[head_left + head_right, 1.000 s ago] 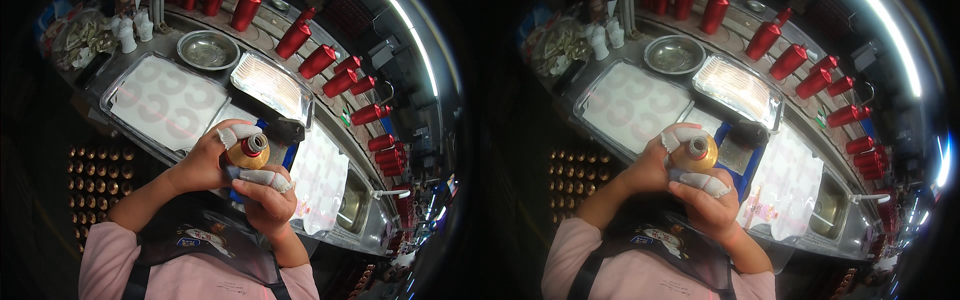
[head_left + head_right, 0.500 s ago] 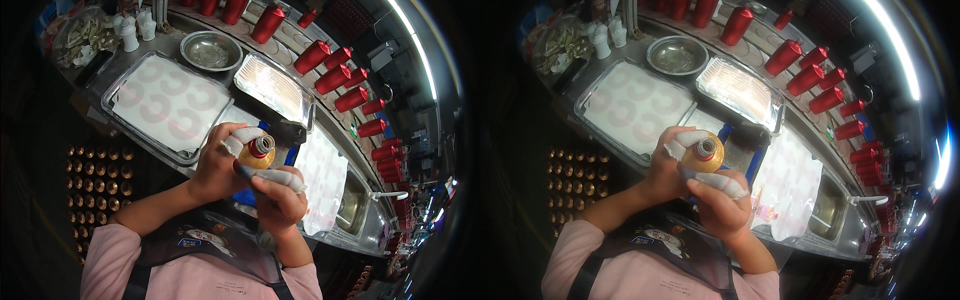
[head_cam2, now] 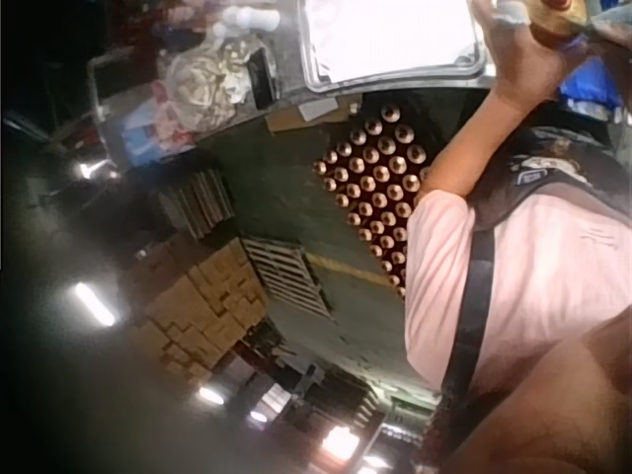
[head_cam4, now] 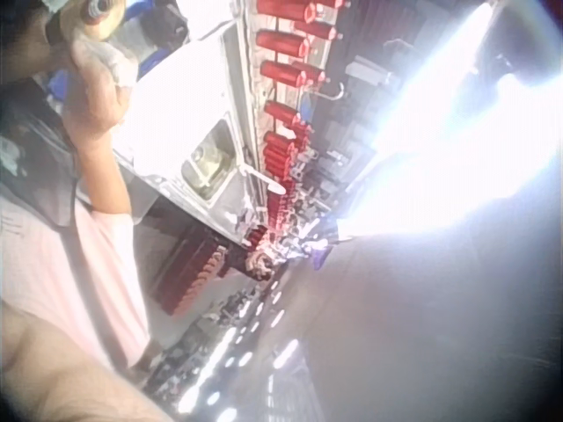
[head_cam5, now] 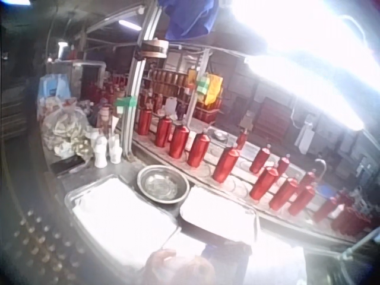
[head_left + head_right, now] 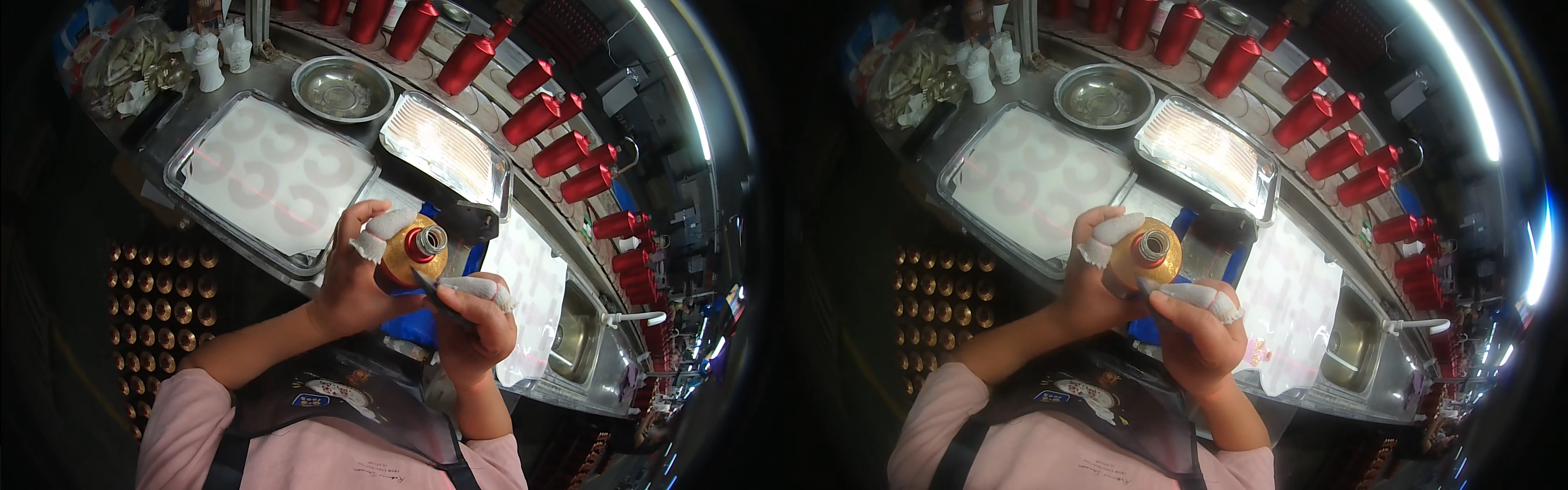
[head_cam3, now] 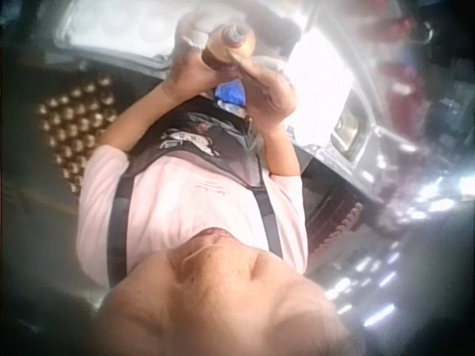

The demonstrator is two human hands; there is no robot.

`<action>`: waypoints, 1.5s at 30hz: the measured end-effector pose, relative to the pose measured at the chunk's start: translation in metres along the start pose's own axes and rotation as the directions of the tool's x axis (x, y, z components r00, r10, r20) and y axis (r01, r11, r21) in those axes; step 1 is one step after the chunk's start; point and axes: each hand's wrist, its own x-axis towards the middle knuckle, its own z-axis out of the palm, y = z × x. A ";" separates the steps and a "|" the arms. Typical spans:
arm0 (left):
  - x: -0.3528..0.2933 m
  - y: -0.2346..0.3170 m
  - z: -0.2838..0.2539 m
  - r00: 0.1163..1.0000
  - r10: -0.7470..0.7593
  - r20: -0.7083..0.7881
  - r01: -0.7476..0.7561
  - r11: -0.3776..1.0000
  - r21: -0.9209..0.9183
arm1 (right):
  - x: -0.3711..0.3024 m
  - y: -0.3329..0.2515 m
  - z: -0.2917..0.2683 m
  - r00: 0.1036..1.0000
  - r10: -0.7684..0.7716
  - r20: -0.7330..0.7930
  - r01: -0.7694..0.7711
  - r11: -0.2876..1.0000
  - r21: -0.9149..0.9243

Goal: The person cleans a red bottle with a black sponge, then applies a gold circular sticker to the bottle's neck. They smooth the sticker with a wooden stick and wipe the bottle with a white cloth before applying a red rectangular label to the bottle's body and smoothing it with a black tool.

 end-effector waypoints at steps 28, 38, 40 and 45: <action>0.006 -0.007 -0.007 0.971 0.112 0.214 -0.136 0.985 0.105 | -0.006 0.000 0.017 0.997 0.083 0.008 -0.083 0.995 0.046; 0.018 -0.007 -0.016 0.948 0.167 0.271 -0.213 0.966 0.147 | -0.006 0.000 0.021 0.994 0.107 -0.014 -0.106 0.992 0.062; 0.013 -0.006 -0.012 0.993 0.067 0.092 -0.082 0.983 0.163 | -0.006 -0.001 0.022 0.993 0.114 -0.020 -0.112 0.991 0.076; 0.021 -0.011 -0.015 0.984 -0.023 0.174 0.063 0.971 -0.231 | -0.005 0.002 0.025 0.993 0.114 -0.042 -0.111 0.991 0.073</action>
